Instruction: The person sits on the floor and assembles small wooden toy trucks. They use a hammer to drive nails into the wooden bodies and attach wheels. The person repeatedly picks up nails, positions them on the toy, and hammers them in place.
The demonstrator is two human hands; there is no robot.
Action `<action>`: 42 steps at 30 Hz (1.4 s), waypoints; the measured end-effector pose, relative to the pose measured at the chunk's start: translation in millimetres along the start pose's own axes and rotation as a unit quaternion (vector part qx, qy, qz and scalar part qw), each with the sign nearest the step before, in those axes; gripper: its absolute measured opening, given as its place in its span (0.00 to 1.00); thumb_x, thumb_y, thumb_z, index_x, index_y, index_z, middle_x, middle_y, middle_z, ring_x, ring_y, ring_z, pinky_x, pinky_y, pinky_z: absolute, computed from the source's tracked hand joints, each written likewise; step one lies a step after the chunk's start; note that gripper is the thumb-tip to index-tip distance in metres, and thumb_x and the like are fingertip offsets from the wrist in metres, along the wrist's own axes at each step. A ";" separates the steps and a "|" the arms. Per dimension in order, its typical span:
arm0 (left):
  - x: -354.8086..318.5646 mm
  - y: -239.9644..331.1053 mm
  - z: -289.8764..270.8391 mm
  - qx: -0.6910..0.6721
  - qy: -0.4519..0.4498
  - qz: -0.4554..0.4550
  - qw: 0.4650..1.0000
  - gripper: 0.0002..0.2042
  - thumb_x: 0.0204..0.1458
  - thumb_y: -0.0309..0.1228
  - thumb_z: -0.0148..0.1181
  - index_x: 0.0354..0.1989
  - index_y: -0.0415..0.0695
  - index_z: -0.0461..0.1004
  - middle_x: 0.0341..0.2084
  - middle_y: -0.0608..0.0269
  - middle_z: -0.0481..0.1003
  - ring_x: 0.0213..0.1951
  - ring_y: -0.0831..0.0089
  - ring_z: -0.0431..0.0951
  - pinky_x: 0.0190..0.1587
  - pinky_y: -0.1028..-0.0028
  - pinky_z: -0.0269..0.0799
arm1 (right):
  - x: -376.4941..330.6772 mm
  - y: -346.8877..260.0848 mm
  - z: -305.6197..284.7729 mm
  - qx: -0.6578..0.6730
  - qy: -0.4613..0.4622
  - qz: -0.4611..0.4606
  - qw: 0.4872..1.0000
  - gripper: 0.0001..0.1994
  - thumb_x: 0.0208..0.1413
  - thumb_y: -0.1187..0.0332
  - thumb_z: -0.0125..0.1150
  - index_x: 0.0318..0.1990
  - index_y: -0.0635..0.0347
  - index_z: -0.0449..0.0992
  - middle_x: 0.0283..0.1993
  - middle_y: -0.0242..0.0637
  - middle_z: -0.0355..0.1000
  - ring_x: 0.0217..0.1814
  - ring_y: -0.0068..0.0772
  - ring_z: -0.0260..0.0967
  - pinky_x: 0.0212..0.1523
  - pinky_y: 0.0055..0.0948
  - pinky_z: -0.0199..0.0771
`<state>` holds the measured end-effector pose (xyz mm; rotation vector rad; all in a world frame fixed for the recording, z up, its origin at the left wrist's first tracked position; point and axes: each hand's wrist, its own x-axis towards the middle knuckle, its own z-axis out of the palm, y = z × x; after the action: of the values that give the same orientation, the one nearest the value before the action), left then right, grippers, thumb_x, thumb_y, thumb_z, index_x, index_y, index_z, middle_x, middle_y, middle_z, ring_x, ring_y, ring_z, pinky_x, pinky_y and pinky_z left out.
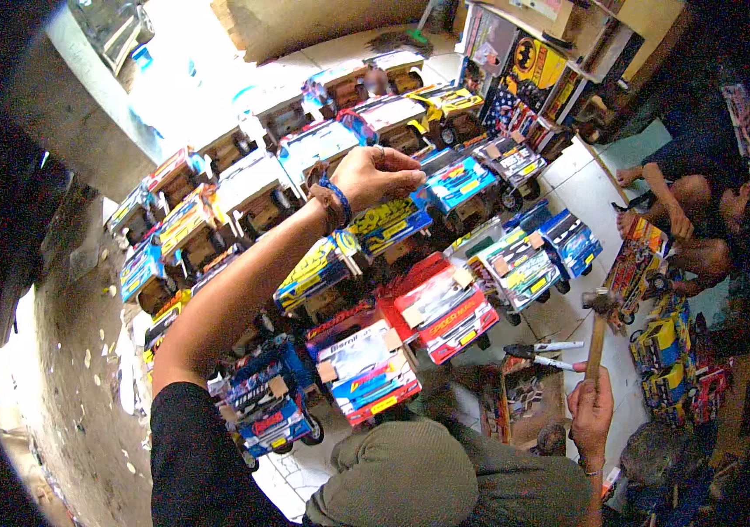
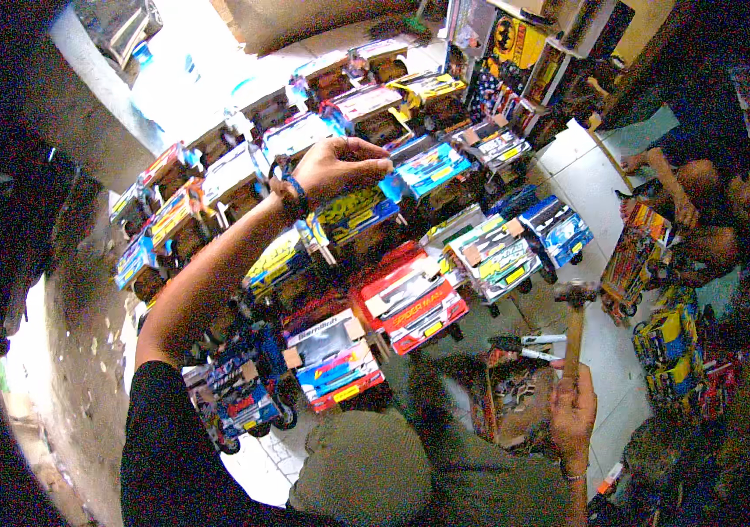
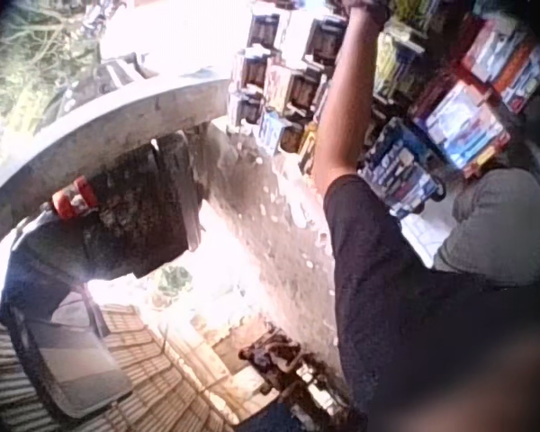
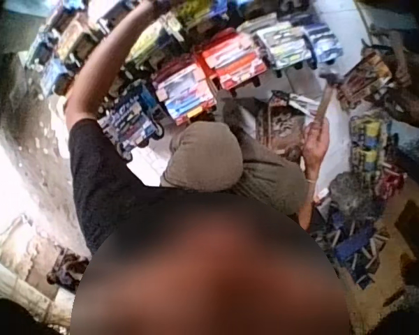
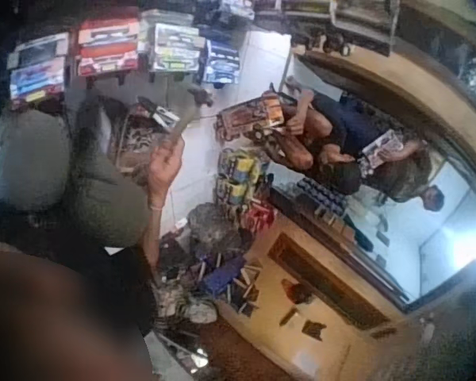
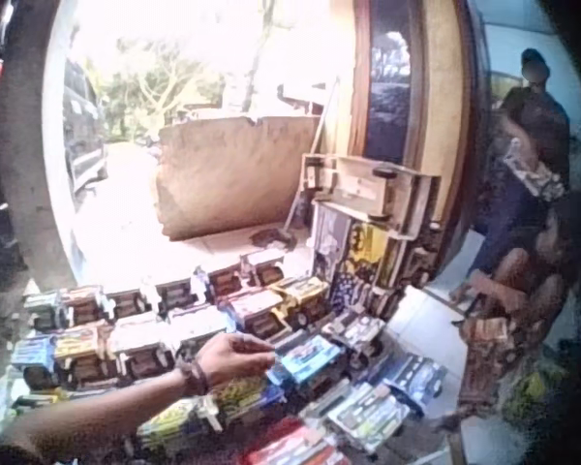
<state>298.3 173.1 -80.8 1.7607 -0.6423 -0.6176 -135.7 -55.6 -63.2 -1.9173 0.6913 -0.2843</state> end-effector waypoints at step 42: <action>38.4 -18.2 -1.4 0.020 -0.028 -0.020 0.999 0.19 0.50 0.40 0.72 0.44 0.39 0.81 0.35 0.64 0.82 0.35 0.81 0.80 0.43 0.79 0.77 | 196.7 -118.2 110.7 -0.360 -0.109 -0.253 0.891 0.26 0.68 0.65 0.48 0.72 0.39 0.56 0.51 0.53 0.73 0.35 0.60 0.73 0.33 0.44 0.71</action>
<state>328.9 151.9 -101.3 1.8018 -0.6643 -0.6879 116.5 -50.6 -27.8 -2.7877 0.1147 -0.1278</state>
